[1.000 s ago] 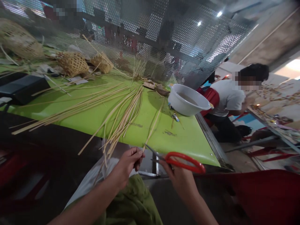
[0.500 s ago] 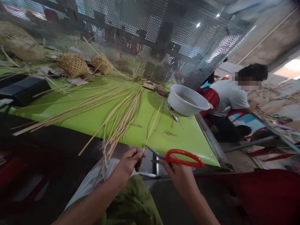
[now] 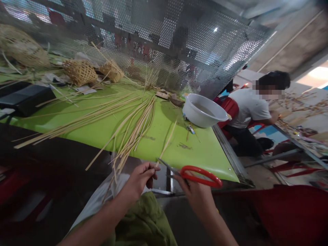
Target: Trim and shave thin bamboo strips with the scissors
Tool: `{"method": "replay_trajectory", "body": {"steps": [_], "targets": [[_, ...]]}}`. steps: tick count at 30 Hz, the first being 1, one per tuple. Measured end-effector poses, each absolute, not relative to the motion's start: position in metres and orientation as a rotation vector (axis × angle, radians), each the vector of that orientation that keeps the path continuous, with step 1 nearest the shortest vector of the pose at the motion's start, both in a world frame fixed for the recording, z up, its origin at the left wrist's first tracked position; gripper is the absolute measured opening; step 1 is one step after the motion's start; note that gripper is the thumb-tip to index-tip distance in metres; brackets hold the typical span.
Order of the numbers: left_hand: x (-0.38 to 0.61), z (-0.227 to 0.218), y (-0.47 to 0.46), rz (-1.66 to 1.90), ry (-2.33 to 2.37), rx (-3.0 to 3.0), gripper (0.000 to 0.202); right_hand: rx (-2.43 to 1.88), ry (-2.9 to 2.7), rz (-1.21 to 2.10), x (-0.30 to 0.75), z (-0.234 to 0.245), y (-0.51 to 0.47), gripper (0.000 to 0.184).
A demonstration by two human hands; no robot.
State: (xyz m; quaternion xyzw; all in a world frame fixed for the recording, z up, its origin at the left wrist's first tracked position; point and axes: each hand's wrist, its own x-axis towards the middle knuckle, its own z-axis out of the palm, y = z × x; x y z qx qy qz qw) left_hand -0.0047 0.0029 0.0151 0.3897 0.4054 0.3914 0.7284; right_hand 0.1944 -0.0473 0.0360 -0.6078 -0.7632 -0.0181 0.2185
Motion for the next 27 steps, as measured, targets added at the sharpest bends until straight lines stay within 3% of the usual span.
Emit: {"method": "replay_trajectory", "body": {"steps": [6, 20, 24, 27], "targets": [[-0.002, 0.008, 0.008, 0.848, 0.971, 0.874, 0.032, -1.682, -2.084, 0.027, 0.196, 0.036, -0.042, 0.030], [0.006, 0.005, 0.004, 0.895, 0.939, 0.906, 0.028, -1.640, -2.102, 0.027, 0.201, 0.039, -0.045, 0.029], [-0.007, 0.016, 0.001, 0.710, 0.860, 1.298, 0.030, -1.707, -2.071, 0.064, 0.208, 0.035, -0.048, 0.031], [-0.019, 0.044, 0.007, 0.705, 0.875, 1.775, 0.019, -1.757, -2.053, 0.090, 0.215, 0.029, -0.049, 0.032]]}}
